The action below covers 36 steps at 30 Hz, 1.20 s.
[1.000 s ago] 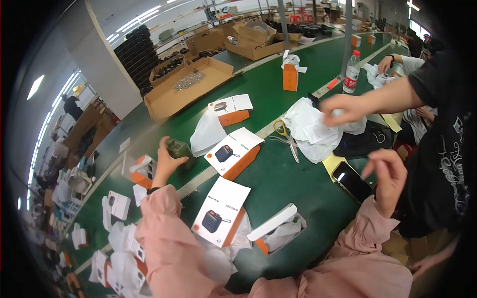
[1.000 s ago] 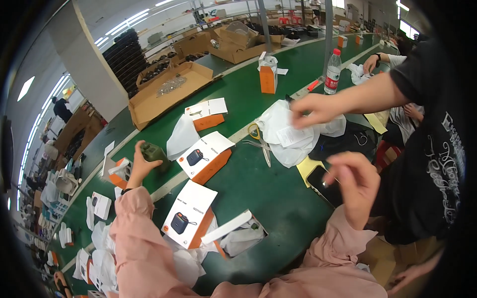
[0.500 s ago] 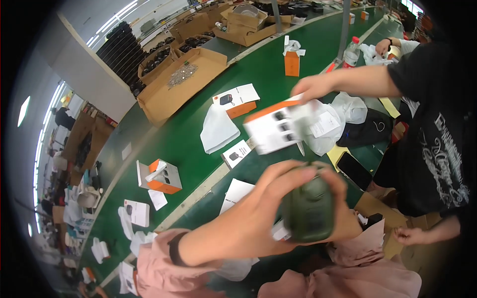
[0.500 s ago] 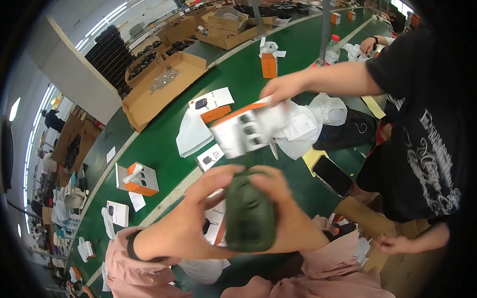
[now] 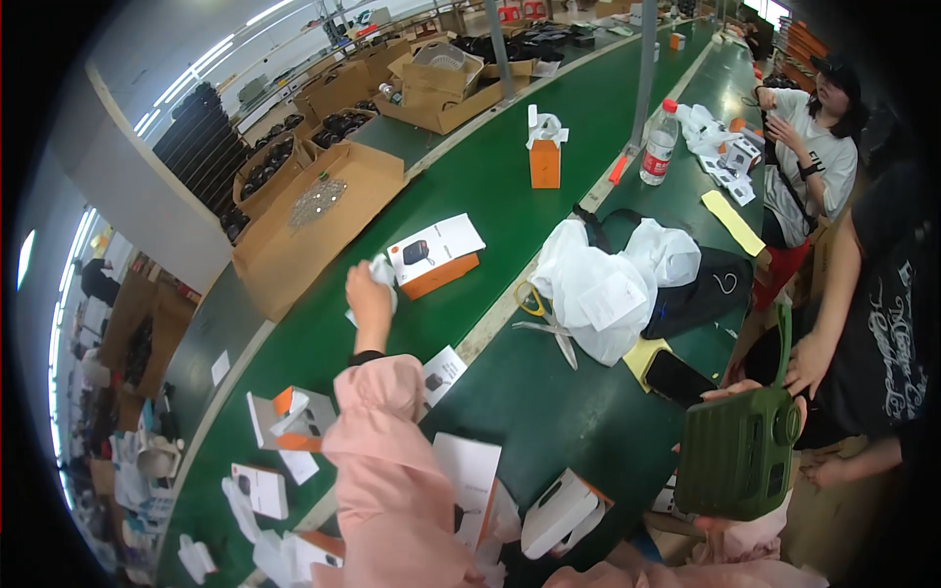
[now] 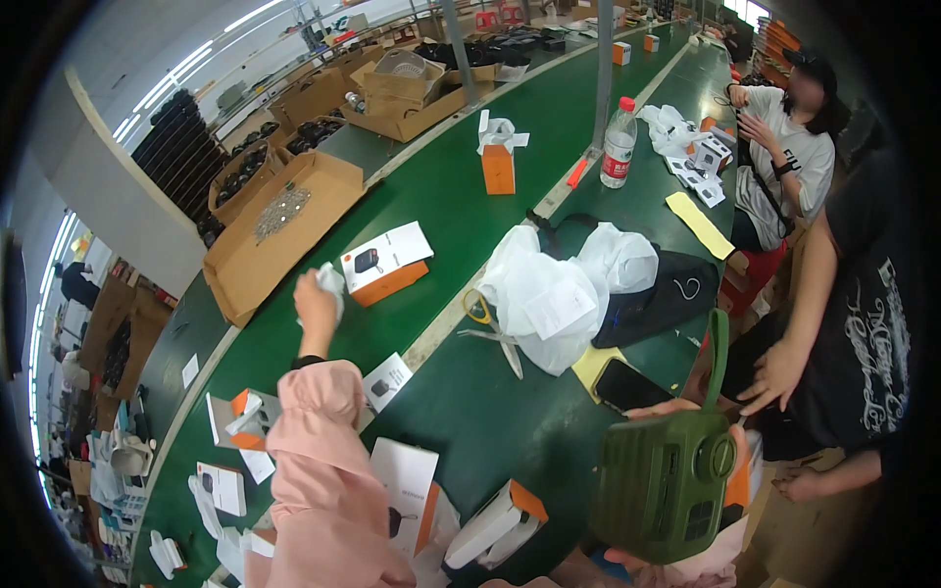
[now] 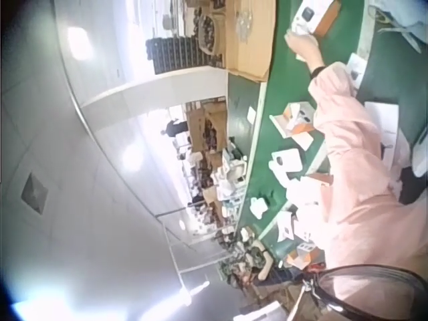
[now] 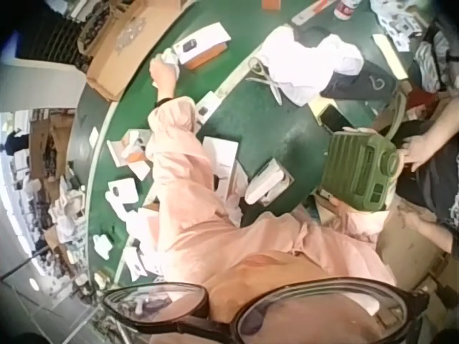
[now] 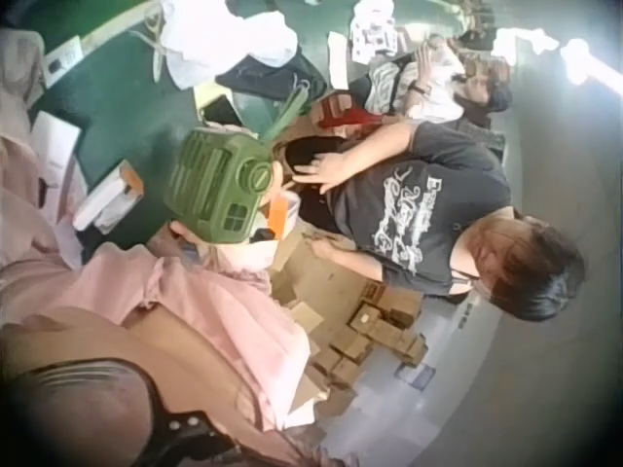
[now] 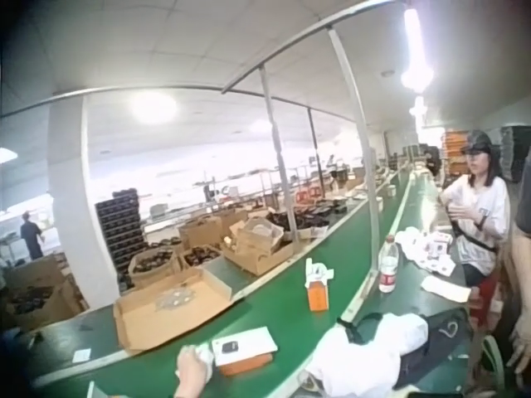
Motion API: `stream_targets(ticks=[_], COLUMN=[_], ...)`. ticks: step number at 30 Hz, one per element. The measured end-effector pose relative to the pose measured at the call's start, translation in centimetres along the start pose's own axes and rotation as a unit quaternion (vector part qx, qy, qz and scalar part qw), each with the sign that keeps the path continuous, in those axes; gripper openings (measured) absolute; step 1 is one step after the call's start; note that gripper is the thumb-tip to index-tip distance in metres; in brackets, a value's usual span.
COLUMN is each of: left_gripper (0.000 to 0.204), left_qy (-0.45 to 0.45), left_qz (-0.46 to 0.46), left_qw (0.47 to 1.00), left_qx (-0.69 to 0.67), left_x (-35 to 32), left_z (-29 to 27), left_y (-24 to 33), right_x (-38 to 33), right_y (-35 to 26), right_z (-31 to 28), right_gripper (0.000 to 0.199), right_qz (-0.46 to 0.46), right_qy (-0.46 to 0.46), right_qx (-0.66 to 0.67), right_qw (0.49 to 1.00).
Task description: Manually assemble and package electronics into retail boxes on a production line.
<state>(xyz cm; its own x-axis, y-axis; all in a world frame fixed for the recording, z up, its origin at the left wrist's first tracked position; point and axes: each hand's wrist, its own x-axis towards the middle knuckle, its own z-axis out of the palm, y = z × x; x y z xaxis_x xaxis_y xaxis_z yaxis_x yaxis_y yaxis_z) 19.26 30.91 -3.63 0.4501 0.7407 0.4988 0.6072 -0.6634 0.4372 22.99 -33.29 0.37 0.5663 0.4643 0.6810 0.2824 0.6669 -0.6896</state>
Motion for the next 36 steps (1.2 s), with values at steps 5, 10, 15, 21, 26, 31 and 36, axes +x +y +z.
stream_targets(ticks=[5, 10, 15, 21, 26, 31, 36], left_gripper=[0.077, 0.124, 0.105, 0.119, 0.108, 0.103, 0.108], left_qy=[-0.160, -0.420, -0.271, -0.131, -0.141, -0.122, -0.096], left_qz=[0.128, 0.032, 0.164, 0.234, 0.241, 0.283, 0.247], left_qw=[0.978, 0.890, 0.932, 0.917, 0.931, 0.929, 0.962], left_qx=[0.044, 0.173, -0.178, -0.296, -0.235, -0.204, -0.061], left_x=[5.1, 6.8, 6.1, 2.4, -6.8, -22.7, -35.1], left_z=[2.3, 6.4, 1.2, -17.7, -32.0, -40.0, -43.4], left_y=[6.2, 5.2, 8.0, 15.6, 21.7, 22.3, 17.5], right_x=[-3.0, 10.6, 10.2, 9.8, 6.2, -0.1, -6.0], right_y=[-1.2, 5.9, 3.3, 0.0, -5.3, -7.5, -6.3], right_z=[-2.7, 4.3, 4.7, 6.3, 4.6, 7.0, 8.6], right_gripper=[0.072, 0.060, 0.112, 0.098, 0.063, 0.079, 0.108], right_qz=[0.007, 0.008, 0.056, -0.018, 0.129, 0.230, -0.009], right_qy=[0.024, 0.049, 0.033, 0.030, -0.033, -0.096, -0.086], right_qx=[-0.081, -0.134, -0.102, -0.002, 0.372, 0.548, 0.218], right_qw=[0.996, 0.990, 0.993, 0.999, 0.919, 0.799, 0.972])
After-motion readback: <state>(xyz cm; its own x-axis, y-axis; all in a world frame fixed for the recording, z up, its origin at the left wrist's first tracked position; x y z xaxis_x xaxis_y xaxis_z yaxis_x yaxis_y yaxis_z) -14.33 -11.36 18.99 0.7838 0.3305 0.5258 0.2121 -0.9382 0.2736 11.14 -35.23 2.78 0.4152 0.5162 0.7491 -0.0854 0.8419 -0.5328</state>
